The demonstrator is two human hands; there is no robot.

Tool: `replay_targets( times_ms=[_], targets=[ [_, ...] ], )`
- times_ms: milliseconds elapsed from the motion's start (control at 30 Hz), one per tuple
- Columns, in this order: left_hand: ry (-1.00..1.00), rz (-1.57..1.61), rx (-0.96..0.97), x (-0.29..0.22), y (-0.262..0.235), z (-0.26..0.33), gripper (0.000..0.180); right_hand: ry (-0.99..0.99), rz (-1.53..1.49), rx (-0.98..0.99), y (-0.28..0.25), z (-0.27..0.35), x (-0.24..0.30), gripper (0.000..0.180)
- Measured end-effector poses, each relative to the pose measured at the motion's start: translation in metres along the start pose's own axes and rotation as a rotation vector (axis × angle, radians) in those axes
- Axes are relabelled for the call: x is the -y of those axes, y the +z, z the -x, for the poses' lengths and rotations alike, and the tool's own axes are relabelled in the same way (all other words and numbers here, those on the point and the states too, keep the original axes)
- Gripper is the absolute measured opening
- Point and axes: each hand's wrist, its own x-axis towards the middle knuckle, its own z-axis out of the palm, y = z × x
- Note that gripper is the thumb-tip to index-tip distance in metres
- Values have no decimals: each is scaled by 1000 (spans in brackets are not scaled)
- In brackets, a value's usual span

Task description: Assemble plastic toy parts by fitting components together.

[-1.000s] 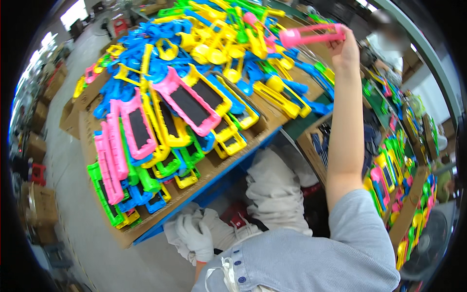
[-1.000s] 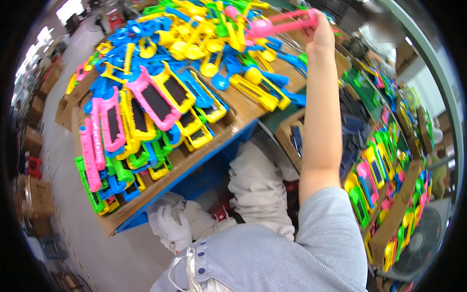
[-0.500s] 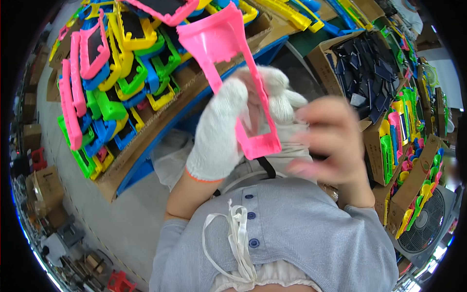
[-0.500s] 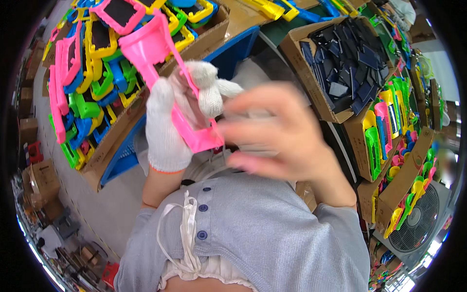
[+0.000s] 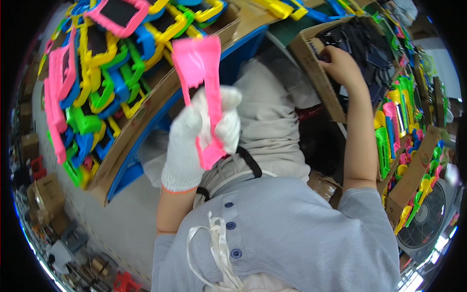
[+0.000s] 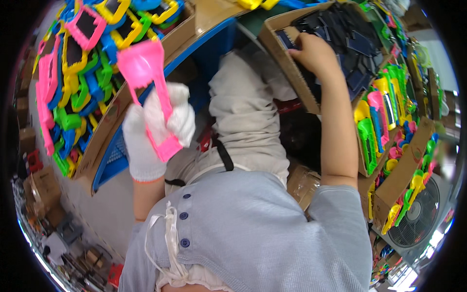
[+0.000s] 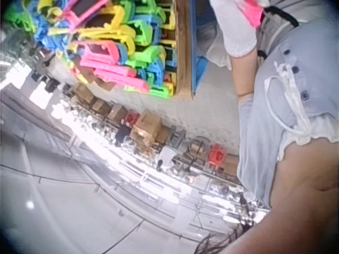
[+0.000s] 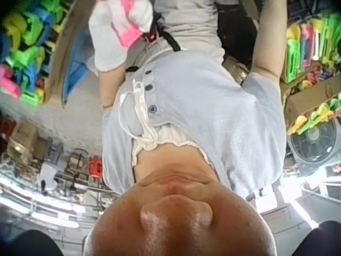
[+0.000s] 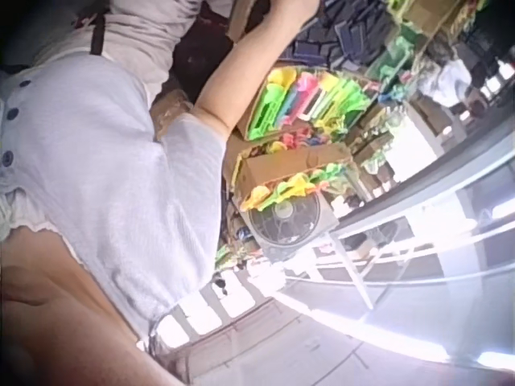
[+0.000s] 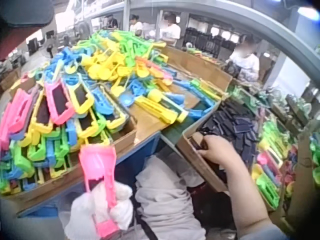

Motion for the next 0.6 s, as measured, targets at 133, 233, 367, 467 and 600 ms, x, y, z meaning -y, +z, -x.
replay_targets(
  times_ms=[133, 233, 367, 467, 600],
  targets=[
    [-172, -368, -251, 39, -18, 22, 41, 27, -287, -53, -2, 15, 3, 29],
    [-352, -946, -230, 59, -29, 38, 38, 117, -312, -125, -13, 16, -1, 28],
    [-420, -1139, -151, 70, -38, 70, 27, -45, -341, -653, -28, 31, 28, 15],
    [-632, -718, -339, 57, -34, 65, 24, -600, 23, -989, -35, 42, 45, 28],
    [-500, -518, -394, 54, -31, 49, 22, -745, -115, -1026, -31, 57, 80, 23]
  ],
)
